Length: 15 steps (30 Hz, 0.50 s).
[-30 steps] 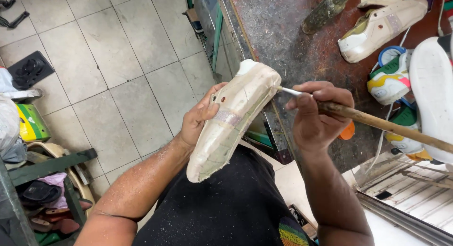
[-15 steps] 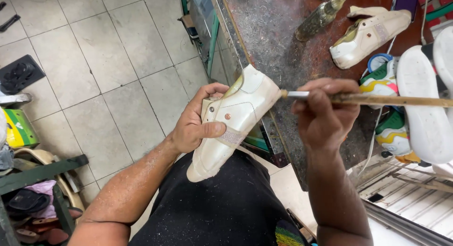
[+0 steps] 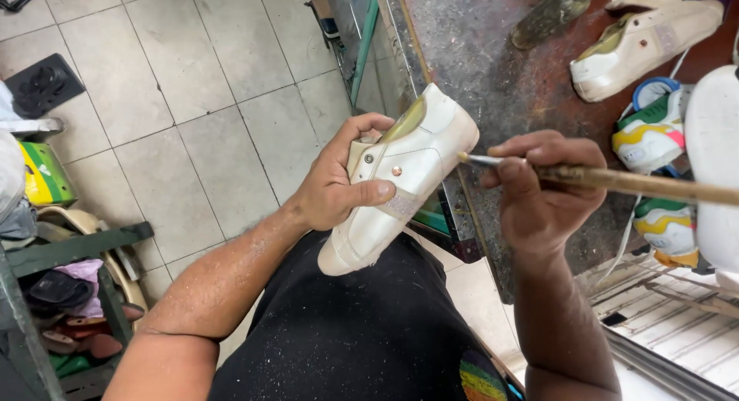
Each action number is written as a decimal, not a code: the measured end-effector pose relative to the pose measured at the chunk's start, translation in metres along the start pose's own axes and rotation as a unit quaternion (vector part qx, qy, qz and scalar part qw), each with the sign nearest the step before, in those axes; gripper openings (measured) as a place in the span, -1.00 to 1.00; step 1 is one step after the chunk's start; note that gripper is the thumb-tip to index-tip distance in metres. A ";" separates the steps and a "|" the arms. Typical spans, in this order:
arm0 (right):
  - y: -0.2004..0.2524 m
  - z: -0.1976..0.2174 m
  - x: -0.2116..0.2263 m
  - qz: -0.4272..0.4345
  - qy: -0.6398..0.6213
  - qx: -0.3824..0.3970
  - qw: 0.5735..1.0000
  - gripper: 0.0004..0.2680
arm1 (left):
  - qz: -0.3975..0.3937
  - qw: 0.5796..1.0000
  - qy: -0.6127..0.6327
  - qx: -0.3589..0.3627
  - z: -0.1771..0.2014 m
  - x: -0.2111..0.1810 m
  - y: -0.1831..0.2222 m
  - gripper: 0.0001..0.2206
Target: Applying a liquid coating to a shoe sole using a brush at a repair bench
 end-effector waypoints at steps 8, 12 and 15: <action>-0.001 -0.016 0.016 0.067 0.104 0.026 0.992 -0.80 | 0.012 0.997 -0.055 0.046 -0.001 -0.006 -0.005 -0.31; 0.008 -0.018 0.002 -0.022 0.083 0.100 0.991 -0.81 | 0.011 0.997 -0.060 0.047 -0.004 -0.004 -0.007 -0.34; 0.020 -0.025 -0.002 -0.036 0.063 0.099 0.992 -0.80 | 0.012 0.998 -0.061 0.023 -0.003 -0.004 -0.008 -0.33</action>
Point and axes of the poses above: each hand's wrist, its own y-axis away from the middle knuckle, its own z-axis out of the back of the hand, x = y × z, the point moved 6 cm from there along -y, towards the middle knuckle, and after that the axes turned 2 degrees about -x, right-handed, at the moved point
